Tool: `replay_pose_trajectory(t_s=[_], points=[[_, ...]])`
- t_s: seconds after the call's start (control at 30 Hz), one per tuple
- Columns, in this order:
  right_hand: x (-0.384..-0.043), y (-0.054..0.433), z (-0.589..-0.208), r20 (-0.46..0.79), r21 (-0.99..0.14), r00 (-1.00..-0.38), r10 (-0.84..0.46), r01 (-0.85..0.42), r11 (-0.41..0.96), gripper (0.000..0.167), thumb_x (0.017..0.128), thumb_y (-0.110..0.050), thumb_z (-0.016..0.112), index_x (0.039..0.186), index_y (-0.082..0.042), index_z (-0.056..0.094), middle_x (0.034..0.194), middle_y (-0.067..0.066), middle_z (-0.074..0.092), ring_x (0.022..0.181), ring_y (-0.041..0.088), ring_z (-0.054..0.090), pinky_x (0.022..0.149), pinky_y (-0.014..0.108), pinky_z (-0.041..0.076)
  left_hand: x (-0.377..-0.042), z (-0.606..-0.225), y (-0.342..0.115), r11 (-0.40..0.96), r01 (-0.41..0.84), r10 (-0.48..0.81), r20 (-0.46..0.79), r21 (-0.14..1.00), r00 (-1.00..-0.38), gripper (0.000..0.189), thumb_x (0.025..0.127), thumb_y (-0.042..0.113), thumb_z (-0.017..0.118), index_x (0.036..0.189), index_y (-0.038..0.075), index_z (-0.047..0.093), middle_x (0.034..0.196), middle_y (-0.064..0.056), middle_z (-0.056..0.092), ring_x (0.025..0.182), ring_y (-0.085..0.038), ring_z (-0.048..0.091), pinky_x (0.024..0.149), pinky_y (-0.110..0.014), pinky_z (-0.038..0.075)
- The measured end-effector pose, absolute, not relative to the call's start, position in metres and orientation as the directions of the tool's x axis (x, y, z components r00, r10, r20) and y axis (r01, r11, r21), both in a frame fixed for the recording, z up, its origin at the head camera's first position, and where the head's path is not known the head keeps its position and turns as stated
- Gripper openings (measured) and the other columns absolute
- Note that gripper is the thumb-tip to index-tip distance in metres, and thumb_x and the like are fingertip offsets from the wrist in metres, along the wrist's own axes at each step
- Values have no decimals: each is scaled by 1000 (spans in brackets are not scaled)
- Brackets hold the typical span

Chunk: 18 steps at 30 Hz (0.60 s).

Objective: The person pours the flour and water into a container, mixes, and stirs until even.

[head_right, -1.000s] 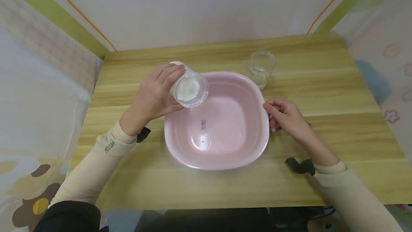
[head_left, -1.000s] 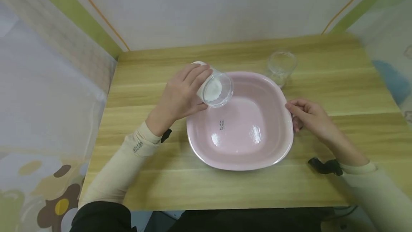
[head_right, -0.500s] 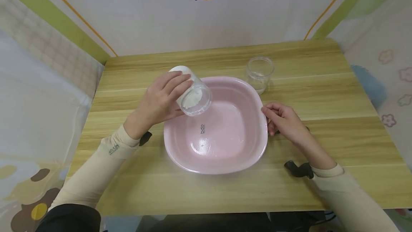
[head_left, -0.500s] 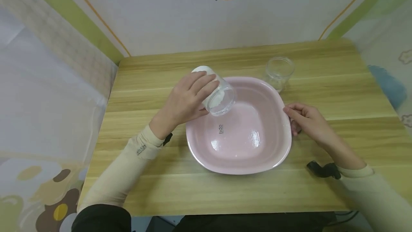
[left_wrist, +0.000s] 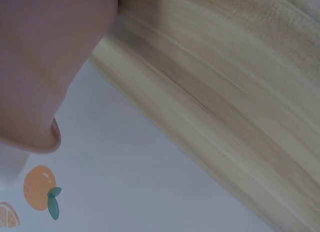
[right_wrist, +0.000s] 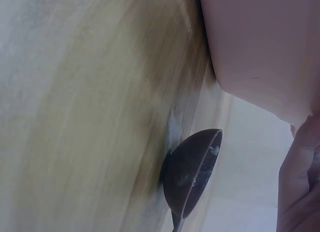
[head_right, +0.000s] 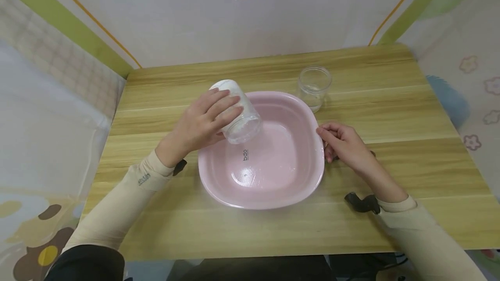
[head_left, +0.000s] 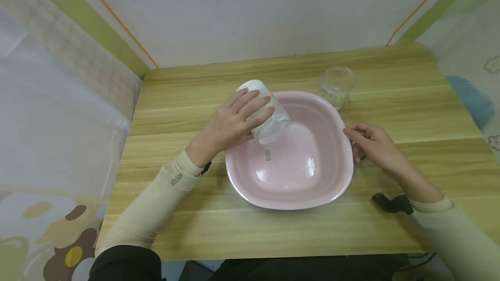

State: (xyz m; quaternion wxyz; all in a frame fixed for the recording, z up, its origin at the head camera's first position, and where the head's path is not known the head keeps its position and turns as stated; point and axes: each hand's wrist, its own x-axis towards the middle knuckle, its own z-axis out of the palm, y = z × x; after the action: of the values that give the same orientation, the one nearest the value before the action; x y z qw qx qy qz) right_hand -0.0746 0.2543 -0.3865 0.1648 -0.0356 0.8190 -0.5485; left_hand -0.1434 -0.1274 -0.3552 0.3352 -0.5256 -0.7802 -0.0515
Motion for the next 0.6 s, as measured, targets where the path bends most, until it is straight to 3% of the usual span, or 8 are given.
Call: replay_pose_trajectory(t_s=[0.17, 0.33, 0.6], points=[[-74, 254, -387, -230, -912, -944, -237, 125, 390, 40, 111, -35, 50, 125, 2, 60, 72, -6, 62, 55, 10, 59, 53, 27, 58, -143, -357, -127, 422, 855, 807, 556, -302, -202, 85, 68, 18, 95, 142, 18, 52, 143, -9, 62, 133, -35, 58, 126, -49, 40], [-74, 254, -387, -231, -913, -945, -233, 128, 387, 37, 111, -34, 50, 122, 0, 61, 70, -6, 61, 54, 10, 59, 53, 27, 58, -144, -357, -126, 412, 852, 815, 549, -322, -187, 72, 80, 15, 88, 142, 20, 52, 143, -9, 61, 134, -34, 56, 128, -49, 37], [-73, 254, -387, -220, -917, -945, -241, 116, 381, 36, 111, -33, 50, 121, 0, 60, 71, -6, 62, 55, 10, 59, 53, 28, 59, -143, -358, -123, 415, 847, 810, 558, -333, -178, 60, 89, 15, 82, 141, 21, 54, 143, -8, 61, 134, -33, 56, 128, -49, 37]])
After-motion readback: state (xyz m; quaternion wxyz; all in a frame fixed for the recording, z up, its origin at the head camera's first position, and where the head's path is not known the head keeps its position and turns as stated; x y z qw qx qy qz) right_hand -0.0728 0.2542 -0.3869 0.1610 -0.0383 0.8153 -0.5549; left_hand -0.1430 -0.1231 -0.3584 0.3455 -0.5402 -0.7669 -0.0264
